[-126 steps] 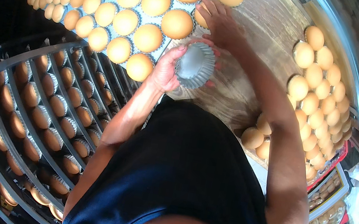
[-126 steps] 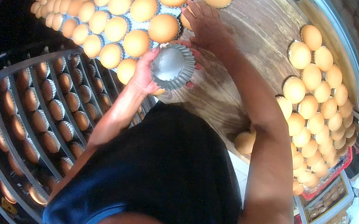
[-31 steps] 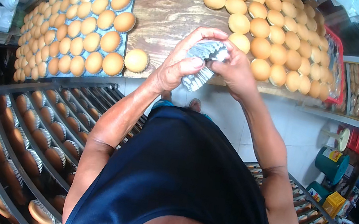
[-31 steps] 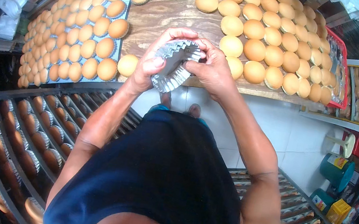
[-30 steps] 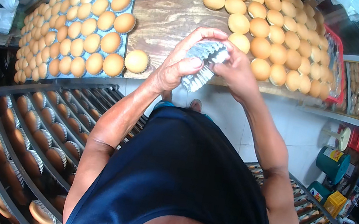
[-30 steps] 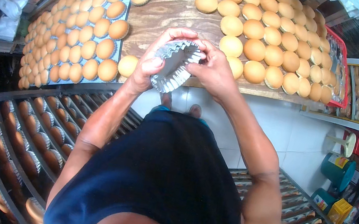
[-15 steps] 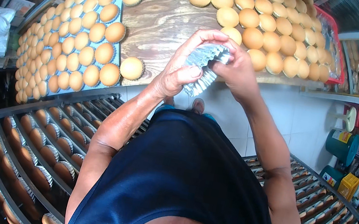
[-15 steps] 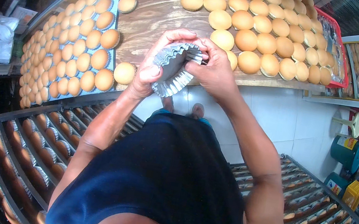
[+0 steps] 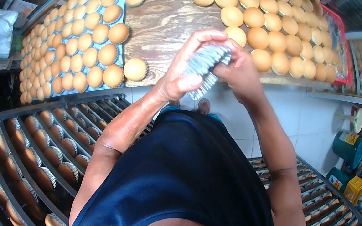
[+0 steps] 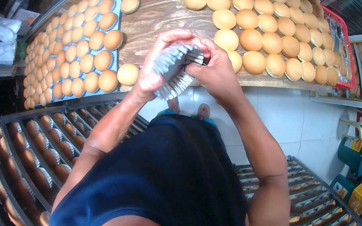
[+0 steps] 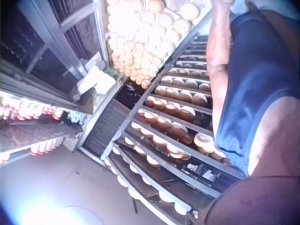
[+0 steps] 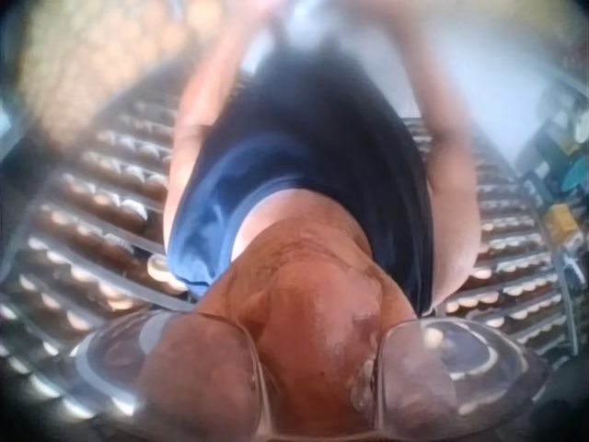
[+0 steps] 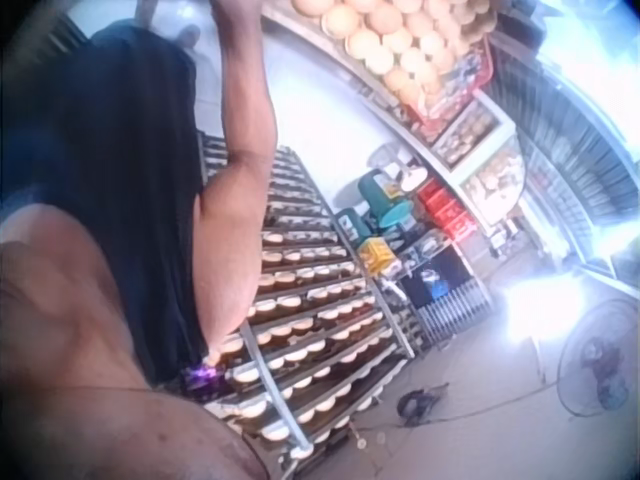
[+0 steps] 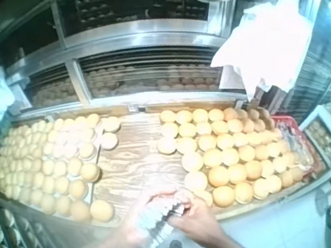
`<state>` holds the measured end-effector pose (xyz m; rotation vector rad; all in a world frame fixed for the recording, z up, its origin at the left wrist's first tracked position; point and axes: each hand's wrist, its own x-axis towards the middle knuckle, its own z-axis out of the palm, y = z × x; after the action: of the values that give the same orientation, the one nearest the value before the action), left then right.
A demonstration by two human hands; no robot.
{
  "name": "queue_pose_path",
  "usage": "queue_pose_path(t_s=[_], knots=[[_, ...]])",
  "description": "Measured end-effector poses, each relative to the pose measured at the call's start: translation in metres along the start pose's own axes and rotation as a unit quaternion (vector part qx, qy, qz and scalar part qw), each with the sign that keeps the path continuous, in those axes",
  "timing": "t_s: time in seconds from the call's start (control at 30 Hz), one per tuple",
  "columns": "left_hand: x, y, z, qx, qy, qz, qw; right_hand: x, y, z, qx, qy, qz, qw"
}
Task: The person places baked buns into fluted paper liners one at a time by hand on a wooden table, then arranges the lined buns onto a blue sheet on a cooling rack.
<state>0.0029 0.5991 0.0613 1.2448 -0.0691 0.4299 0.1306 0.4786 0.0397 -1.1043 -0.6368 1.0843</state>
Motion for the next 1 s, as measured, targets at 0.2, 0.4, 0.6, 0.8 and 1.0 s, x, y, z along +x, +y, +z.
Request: queue_pose_path(t_s=[0.2,0.4,0.6,0.8,1.0], knots=[[0.003,-0.011,-0.001,-0.066,0.029,0.003,0.997,0.000,0.002,-0.001,0.008,0.033,-0.004,0.999],[0.010,-0.012,-0.005,-0.108,0.060,0.019,0.992,-0.002,-0.011,0.001,0.016,0.048,-0.009,0.999],[0.015,-0.012,0.014,-0.116,0.109,0.134,0.978,-0.010,0.002,0.036,0.187,0.069,0.001,0.980],[0.009,-0.013,0.011,-0.055,0.111,0.167,0.978,0.005,-0.003,0.044,0.193,0.102,0.001,0.976],[0.008,-0.004,0.005,-0.084,0.136,0.147,0.976,0.026,-0.015,0.036,0.056,0.057,-0.056,0.995]])
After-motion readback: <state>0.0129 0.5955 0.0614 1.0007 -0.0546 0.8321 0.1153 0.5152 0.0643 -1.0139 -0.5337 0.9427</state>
